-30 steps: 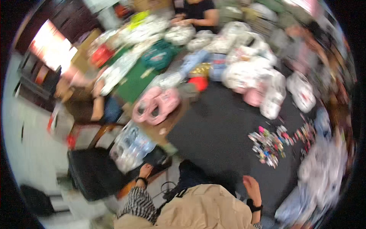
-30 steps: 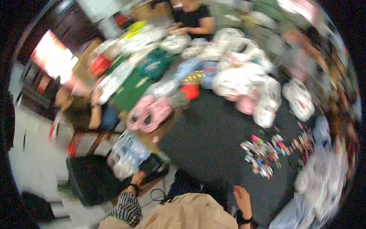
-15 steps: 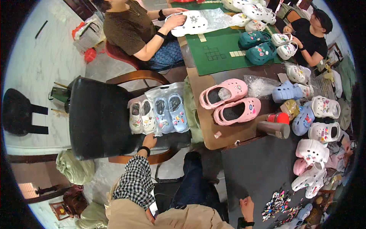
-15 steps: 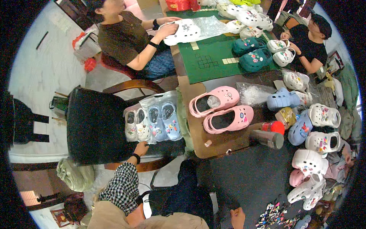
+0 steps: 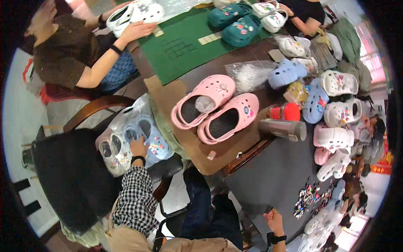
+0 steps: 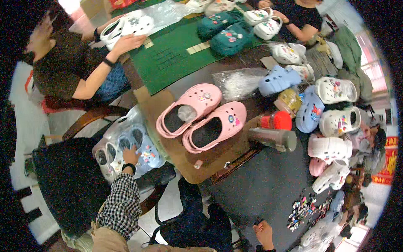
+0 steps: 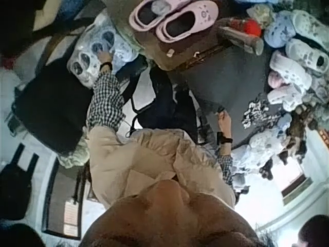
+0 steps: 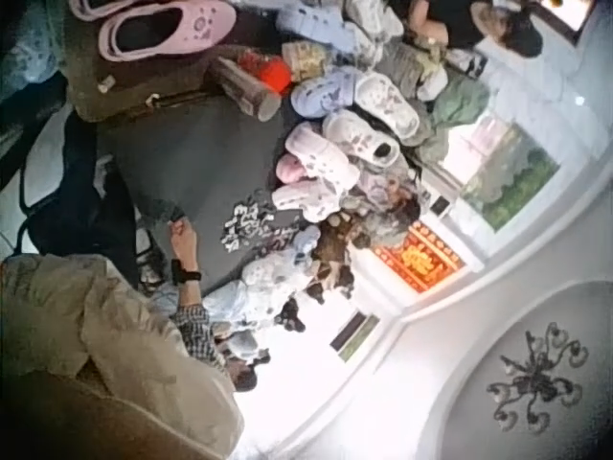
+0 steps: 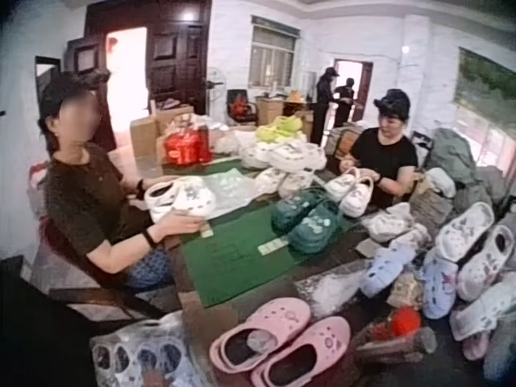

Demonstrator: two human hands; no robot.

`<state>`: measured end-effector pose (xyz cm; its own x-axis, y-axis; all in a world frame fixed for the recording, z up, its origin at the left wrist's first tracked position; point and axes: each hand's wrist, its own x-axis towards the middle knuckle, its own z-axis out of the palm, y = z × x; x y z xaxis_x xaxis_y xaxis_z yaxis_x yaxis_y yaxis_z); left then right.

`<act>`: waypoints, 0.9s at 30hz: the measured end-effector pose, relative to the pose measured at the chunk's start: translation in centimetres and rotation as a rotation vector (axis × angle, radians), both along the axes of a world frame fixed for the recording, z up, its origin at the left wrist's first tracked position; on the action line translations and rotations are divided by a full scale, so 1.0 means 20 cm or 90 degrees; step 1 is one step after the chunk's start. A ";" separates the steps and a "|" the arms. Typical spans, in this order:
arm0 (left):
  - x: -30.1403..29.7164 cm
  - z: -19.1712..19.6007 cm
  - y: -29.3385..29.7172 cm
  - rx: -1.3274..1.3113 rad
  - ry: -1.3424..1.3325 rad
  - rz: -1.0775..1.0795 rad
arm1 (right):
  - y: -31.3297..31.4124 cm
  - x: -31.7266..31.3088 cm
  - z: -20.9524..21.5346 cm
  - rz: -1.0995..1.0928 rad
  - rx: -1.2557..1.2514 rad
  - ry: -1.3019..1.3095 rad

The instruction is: Decorate shoes by attaching small charms to the holes in the upper.

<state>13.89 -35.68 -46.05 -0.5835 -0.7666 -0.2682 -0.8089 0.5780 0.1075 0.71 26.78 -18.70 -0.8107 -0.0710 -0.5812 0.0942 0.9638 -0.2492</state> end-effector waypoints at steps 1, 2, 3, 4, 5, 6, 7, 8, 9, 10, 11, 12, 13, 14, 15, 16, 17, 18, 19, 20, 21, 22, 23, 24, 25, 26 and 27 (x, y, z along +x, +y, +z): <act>0.06 -0.02 -0.04 0.004 -0.010 -0.007 | -0.04 -0.01 0.01 -0.017 -0.002 -0.015; 0.10 -0.03 -0.06 0.010 -0.018 -0.015 | -0.07 0.00 0.02 -0.034 -0.003 -0.028; 0.08 -0.02 -0.01 0.034 -0.009 -0.035 | -0.05 0.02 0.02 -0.054 0.004 -0.016; 0.08 0.00 0.02 0.056 -0.001 -0.054 | -0.03 0.03 0.01 -0.043 0.010 -0.001; 0.10 0.03 0.05 0.062 0.020 -0.050 | -0.01 0.04 0.00 -0.030 0.010 0.011; 0.15 0.06 0.07 0.065 0.038 -0.044 | -0.01 0.05 0.00 -0.044 0.006 0.016; 0.21 0.10 0.09 0.057 0.072 -0.078 | -0.02 0.05 0.00 -0.055 -0.017 0.012; 0.26 0.15 0.10 0.049 0.106 -0.115 | -0.03 0.05 0.01 -0.069 -0.041 0.009; 0.26 0.20 0.17 0.081 0.136 -0.096 | -0.02 0.07 0.03 -0.095 -0.036 0.021; 0.28 0.28 0.21 0.107 0.163 -0.075 | -0.01 0.07 0.04 -0.079 -0.026 0.024; 0.41 0.33 0.21 0.063 0.220 -0.095 | -0.02 0.07 0.03 -0.055 -0.026 0.022; 0.53 0.38 0.20 0.020 0.278 -0.117 | -0.04 0.05 0.01 -0.019 -0.022 0.035; 0.48 0.46 0.26 0.066 0.252 -0.109 | -0.01 0.07 0.01 -0.008 0.008 0.055; 0.46 0.60 0.32 0.109 0.222 -0.106 | 0.02 0.08 0.01 -0.014 -0.017 0.076; 0.43 0.73 0.38 0.105 0.287 -0.147 | 0.05 0.10 0.01 -0.021 -0.041 0.099; 0.44 0.90 0.42 0.086 0.346 -0.178 | 0.03 0.08 0.00 -0.020 -0.076 0.102; 0.41 1.06 0.47 0.120 0.340 -0.169 | 0.02 0.08 0.01 -0.023 -0.100 0.109; 0.36 1.21 0.54 0.156 0.333 -0.160 | 0.05 0.10 -0.02 -0.011 -0.125 0.147; 0.31 1.36 0.61 0.146 0.345 -0.219 | 0.07 0.10 -0.07 0.010 -0.154 0.186; 0.26 1.50 0.70 0.136 0.357 -0.277 | 0.10 0.12 -0.07 -0.005 -0.192 0.179; 0.17 1.66 0.80 0.146 0.333 -0.351 | 0.14 0.13 -0.08 -0.031 -0.229 0.162; 0.09 1.77 0.94 0.141 0.341 -0.376 | 0.19 0.15 -0.12 -0.012 -0.296 0.168; 0.01 1.88 1.08 0.066 0.327 -0.495 | 0.25 0.16 -0.12 -0.008 -0.397 0.166; -0.07 2.03 1.23 -0.013 0.307 -0.609 | 0.31 0.19 -0.08 -0.002 -0.499 0.163; -0.16 2.19 1.40 0.050 0.264 -0.665 | 0.37 0.24 -0.07 -0.019 -0.505 0.177; -0.26 2.26 1.54 0.043 0.269 -0.684 | 0.45 0.29 -0.03 -0.028 -0.525 0.145; -0.34 2.32 1.68 -0.029 0.279 -0.829 | 0.53 0.33 -0.01 -0.030 -0.545 0.112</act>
<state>7.07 -2.13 0.26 -0.9102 0.3922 0.1334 0.4109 0.8954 0.1717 7.22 37.30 -18.86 -0.8967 -0.3896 -0.2103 0.0219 0.4354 -0.9000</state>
